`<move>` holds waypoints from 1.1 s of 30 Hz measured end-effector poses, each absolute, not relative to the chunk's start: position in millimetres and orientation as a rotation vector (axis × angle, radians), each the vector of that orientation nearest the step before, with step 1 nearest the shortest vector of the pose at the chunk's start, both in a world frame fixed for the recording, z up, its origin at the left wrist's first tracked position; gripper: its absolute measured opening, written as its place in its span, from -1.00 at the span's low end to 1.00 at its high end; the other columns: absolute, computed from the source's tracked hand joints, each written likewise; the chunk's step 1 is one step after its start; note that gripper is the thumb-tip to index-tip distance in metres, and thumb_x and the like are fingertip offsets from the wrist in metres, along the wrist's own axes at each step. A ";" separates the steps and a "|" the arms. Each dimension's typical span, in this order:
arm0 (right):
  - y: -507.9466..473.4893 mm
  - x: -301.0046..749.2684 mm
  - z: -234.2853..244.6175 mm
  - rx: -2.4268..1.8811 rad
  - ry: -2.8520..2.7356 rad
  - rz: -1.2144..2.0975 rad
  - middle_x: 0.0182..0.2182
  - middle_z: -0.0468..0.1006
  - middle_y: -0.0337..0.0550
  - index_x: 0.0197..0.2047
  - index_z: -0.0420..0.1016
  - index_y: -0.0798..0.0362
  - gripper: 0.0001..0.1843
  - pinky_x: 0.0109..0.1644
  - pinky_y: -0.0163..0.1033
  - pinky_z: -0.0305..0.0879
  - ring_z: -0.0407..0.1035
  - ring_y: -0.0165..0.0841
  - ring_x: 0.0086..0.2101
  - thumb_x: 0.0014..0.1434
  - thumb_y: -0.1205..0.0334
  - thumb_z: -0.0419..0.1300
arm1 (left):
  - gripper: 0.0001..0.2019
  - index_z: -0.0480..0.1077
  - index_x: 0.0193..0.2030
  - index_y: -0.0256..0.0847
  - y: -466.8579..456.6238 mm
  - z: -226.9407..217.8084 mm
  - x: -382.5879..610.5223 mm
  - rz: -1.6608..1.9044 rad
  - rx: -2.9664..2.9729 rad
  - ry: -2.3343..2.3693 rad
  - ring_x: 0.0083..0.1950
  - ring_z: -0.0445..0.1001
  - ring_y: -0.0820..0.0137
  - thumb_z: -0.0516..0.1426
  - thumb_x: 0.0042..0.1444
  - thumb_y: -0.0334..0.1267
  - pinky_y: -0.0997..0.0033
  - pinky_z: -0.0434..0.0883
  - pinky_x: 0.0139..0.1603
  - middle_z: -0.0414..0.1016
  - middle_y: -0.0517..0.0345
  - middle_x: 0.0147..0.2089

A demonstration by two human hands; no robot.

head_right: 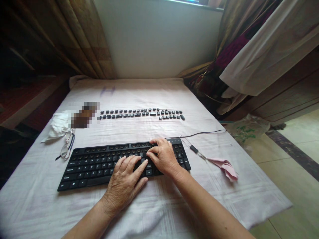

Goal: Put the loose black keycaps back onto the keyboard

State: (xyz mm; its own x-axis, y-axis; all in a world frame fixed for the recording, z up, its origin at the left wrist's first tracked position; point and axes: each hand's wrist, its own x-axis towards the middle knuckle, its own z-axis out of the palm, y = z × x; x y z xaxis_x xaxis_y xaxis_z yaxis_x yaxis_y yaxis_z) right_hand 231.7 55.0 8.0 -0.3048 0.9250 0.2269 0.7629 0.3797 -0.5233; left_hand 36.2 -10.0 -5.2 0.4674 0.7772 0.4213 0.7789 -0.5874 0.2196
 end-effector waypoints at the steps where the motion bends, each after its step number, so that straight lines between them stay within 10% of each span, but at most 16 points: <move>1: 54.6 231.1 7.1 -1.454 -2.140 0.431 -0.05 0.58 -0.08 -0.36 0.67 -0.08 -0.89 0.14 0.12 0.21 0.39 -0.12 0.00 0.17 0.24 0.30 | -0.56 0.39 0.22 -0.10 -10.0 -5.1 36.2 -0.766 -2.686 -1.425 0.21 0.32 0.15 0.17 0.22 -0.07 0.04 0.13 0.35 0.43 -0.01 0.16; 33: 22.4 237.5 14.1 -1.197 -2.204 0.093 -0.06 0.60 -0.05 -0.28 0.67 -0.07 -0.82 0.07 0.07 0.27 0.36 -0.10 0.01 0.21 0.29 0.20 | -0.71 0.44 0.07 -0.21 -15.8 -7.3 21.9 -0.870 -2.663 -1.424 0.14 0.39 0.17 0.07 0.31 -0.16 0.05 0.13 0.30 0.51 0.00 0.07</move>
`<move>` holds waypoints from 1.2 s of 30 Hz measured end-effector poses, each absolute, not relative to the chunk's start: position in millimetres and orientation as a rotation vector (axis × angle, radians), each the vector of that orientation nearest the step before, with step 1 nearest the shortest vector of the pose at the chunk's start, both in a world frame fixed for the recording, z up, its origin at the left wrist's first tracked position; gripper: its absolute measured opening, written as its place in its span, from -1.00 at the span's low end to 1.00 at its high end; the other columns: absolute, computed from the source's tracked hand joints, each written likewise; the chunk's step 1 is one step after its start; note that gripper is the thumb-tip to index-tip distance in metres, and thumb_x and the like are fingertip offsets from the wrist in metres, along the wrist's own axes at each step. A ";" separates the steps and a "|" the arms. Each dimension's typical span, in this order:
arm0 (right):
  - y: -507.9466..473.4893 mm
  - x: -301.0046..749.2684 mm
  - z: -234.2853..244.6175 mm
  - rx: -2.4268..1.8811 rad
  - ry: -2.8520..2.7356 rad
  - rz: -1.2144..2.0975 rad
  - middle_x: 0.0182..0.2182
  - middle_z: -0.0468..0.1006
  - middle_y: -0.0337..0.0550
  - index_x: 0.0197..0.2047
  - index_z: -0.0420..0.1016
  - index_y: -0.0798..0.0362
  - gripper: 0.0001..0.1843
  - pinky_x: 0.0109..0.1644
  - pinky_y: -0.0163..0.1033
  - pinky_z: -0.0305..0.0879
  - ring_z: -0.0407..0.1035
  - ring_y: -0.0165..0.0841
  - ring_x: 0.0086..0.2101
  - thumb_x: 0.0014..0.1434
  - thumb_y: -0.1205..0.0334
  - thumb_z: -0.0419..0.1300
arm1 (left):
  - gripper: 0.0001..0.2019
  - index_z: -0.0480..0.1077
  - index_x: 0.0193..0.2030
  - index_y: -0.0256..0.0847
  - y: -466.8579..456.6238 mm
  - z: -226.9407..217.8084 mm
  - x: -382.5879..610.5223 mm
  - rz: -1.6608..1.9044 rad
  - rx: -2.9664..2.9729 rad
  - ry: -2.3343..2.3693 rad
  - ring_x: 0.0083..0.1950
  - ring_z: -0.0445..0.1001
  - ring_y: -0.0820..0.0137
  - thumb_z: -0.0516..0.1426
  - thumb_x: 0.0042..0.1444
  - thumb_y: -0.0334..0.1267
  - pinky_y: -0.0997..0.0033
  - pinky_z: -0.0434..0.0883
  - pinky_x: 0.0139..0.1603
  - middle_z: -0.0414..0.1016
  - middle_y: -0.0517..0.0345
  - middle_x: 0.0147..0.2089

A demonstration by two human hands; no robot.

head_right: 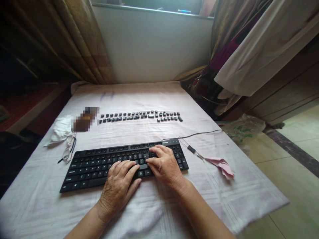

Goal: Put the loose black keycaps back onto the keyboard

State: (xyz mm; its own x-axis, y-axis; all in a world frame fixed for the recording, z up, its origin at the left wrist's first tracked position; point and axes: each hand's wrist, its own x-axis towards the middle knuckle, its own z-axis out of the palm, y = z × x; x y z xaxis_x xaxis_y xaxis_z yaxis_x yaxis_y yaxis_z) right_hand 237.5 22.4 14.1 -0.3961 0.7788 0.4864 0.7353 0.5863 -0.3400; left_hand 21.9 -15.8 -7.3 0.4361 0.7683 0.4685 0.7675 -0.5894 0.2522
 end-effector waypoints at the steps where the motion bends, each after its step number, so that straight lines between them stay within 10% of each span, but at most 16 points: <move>1: 22.9 237.4 15.1 -1.200 -2.195 0.081 -0.06 0.60 -0.05 -0.28 0.67 -0.06 -0.82 0.07 0.06 0.27 0.36 -0.11 0.01 0.21 0.29 0.20 | -0.70 0.44 0.08 -0.21 -15.6 -7.4 22.1 0.877 2.662 1.417 0.14 0.39 0.17 0.06 0.32 -0.15 0.05 0.12 0.30 0.51 0.00 0.07; 36: 60.7 241.4 34.5 -1.255 -2.685 0.292 -0.21 0.55 -0.05 -0.12 0.55 0.09 -0.74 -0.11 -0.16 0.30 0.41 -0.22 -0.21 0.12 0.18 0.33 | -0.36 0.26 0.31 -0.34 1.0 -6.9 22.7 0.673 2.837 1.400 0.32 0.29 0.12 0.03 0.28 0.13 0.02 0.15 0.37 0.36 -0.05 0.31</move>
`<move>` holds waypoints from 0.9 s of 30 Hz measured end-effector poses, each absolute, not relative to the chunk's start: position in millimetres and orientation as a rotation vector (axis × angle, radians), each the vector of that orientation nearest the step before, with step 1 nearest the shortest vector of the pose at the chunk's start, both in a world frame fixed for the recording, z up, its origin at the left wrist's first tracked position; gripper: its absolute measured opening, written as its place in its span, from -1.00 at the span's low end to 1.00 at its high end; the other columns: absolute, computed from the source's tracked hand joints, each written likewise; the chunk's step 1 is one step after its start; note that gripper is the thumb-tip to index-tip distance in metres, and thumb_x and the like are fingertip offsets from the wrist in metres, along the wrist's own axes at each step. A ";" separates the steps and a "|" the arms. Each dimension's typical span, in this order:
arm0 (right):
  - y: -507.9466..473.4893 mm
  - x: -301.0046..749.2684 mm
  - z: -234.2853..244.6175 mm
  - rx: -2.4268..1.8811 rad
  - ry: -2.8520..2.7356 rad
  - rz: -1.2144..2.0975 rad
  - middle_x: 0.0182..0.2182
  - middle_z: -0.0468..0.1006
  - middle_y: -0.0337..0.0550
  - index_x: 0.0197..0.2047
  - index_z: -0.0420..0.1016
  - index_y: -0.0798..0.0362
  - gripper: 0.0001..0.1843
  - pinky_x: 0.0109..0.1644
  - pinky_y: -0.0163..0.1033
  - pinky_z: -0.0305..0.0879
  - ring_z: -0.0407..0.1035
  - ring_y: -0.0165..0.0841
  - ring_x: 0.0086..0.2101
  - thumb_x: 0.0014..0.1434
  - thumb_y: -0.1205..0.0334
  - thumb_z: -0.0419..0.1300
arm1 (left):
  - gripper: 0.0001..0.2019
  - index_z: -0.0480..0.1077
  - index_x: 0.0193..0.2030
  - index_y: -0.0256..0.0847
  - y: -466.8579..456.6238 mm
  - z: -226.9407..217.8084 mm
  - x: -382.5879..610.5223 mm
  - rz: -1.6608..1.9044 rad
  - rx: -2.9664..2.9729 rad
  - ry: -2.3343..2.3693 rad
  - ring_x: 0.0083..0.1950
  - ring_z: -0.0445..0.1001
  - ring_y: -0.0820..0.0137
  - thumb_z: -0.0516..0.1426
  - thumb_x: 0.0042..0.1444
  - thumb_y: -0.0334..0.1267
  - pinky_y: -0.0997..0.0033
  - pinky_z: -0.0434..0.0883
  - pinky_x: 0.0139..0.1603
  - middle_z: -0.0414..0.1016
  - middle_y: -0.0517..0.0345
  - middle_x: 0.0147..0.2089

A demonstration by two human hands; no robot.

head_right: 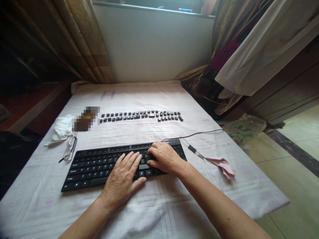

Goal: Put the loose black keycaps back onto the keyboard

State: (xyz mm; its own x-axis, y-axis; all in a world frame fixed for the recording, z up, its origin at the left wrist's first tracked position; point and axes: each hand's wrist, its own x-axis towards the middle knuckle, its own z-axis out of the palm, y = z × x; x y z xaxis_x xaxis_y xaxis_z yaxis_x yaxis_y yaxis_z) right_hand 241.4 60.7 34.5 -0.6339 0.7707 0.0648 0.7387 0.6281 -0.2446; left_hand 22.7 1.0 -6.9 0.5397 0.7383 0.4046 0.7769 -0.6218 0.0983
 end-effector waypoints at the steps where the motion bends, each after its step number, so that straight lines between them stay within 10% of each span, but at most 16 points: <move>1: 61.1 240.5 35.1 -1.273 -2.686 0.301 -0.22 0.55 -0.06 -0.13 0.55 0.09 -0.75 -0.12 -0.16 0.30 0.41 -0.23 -0.22 0.12 0.18 0.33 | -0.36 0.26 0.32 -0.34 0.8 -6.5 22.9 -0.634 -2.676 -1.322 0.32 0.29 0.11 0.03 0.28 0.12 0.02 0.15 0.36 0.35 -0.05 0.31; 27: 43.4 241.0 26.7 -1.374 -2.454 0.433 -0.22 0.57 -0.06 -0.14 0.54 0.12 -0.83 -0.13 -0.25 0.37 0.46 -0.31 -0.22 0.19 0.29 0.22 | -0.60 0.38 0.20 -0.20 -4.3 -2.3 21.1 -0.640 -2.753 -1.216 0.31 0.31 0.10 0.03 0.34 -0.07 -0.06 0.15 0.34 0.37 0.00 0.31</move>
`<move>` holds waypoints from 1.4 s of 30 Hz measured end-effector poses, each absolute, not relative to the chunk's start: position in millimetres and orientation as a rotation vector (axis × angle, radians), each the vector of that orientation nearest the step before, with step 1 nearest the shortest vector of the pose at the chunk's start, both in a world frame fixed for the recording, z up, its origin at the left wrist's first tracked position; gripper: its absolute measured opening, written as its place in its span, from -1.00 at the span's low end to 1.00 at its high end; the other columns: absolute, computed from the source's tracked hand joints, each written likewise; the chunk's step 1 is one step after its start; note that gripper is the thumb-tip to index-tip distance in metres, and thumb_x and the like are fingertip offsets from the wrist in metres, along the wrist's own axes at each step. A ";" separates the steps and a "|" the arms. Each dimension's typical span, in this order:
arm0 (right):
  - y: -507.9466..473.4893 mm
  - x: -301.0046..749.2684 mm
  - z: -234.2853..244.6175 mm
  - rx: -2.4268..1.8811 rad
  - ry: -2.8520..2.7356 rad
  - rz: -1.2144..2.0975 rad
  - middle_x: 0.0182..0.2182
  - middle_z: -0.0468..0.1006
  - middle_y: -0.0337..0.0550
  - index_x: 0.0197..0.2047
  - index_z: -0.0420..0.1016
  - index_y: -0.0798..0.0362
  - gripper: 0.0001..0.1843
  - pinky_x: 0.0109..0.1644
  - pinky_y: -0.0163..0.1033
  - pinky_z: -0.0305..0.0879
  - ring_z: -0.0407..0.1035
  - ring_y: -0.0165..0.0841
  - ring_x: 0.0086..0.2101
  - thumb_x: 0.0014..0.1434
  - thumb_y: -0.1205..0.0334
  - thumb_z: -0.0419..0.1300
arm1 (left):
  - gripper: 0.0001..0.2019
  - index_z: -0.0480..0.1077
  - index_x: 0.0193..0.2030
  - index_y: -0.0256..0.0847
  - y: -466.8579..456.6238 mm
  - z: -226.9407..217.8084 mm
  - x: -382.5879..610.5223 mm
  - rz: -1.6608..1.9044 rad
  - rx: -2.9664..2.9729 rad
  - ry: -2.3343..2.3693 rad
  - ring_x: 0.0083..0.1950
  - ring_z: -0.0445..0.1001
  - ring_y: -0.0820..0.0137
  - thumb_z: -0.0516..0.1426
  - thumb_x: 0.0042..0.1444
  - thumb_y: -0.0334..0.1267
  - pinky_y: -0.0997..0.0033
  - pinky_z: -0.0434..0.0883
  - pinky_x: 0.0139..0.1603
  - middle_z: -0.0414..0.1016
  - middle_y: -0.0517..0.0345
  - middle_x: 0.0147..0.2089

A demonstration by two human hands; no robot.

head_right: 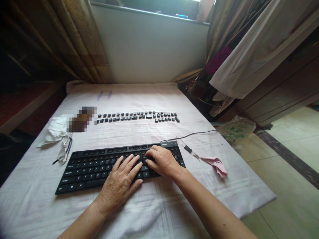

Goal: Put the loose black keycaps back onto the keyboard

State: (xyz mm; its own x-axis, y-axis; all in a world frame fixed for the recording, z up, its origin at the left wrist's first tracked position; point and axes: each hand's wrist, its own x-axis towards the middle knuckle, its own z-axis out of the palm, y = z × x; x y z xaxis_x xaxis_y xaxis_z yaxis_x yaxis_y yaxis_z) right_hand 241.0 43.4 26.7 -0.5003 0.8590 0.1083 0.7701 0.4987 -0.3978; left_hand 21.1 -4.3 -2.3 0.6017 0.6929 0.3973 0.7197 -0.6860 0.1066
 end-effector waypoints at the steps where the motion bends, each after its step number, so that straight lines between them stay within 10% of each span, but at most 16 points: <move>1: 42.9 240.1 26.3 -1.396 -2.433 0.435 -0.23 0.57 -0.07 -0.15 0.55 0.10 -0.84 -0.13 -0.26 0.37 0.46 -0.32 -0.23 0.20 0.29 0.21 | -0.60 0.37 0.21 -0.20 -4.4 -2.8 20.9 -0.640 -2.752 -1.218 0.32 0.30 0.10 0.04 0.33 -0.08 -0.05 0.15 0.35 0.36 -0.01 0.31; 29: 34.7 251.4 34.2 -1.364 -2.113 0.258 -0.25 0.60 -0.12 -0.10 0.61 -0.03 -0.68 -0.17 -0.27 0.44 0.49 -0.34 -0.26 0.24 0.41 0.07 | -0.58 0.33 0.26 -0.25 -8.0 -0.6 7.5 -0.707 -2.714 -1.179 0.34 0.28 0.13 0.06 0.29 -0.21 0.02 0.15 0.38 0.35 -0.07 0.31; 42: 24.6 246.3 27.4 -1.312 -2.279 0.180 -0.29 0.60 -0.12 -0.18 0.64 -0.02 -0.70 -0.24 -0.26 0.41 0.47 -0.30 -0.29 0.14 0.44 0.13 | -0.34 0.19 0.36 -0.22 -7.9 -1.8 -42.6 -0.506 -2.586 -1.330 0.35 0.25 0.02 0.14 0.19 0.02 -0.09 0.01 0.40 0.27 -0.12 0.36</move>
State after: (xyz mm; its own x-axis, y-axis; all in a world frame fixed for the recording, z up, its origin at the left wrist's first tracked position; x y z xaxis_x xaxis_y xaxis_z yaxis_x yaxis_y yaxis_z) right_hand 246.3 24.6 27.4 -0.4099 0.8401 0.3553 0.7740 0.5264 -0.3519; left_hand -42.6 -7.9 -1.8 0.5395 0.7499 0.3828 0.8148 -0.5797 -0.0127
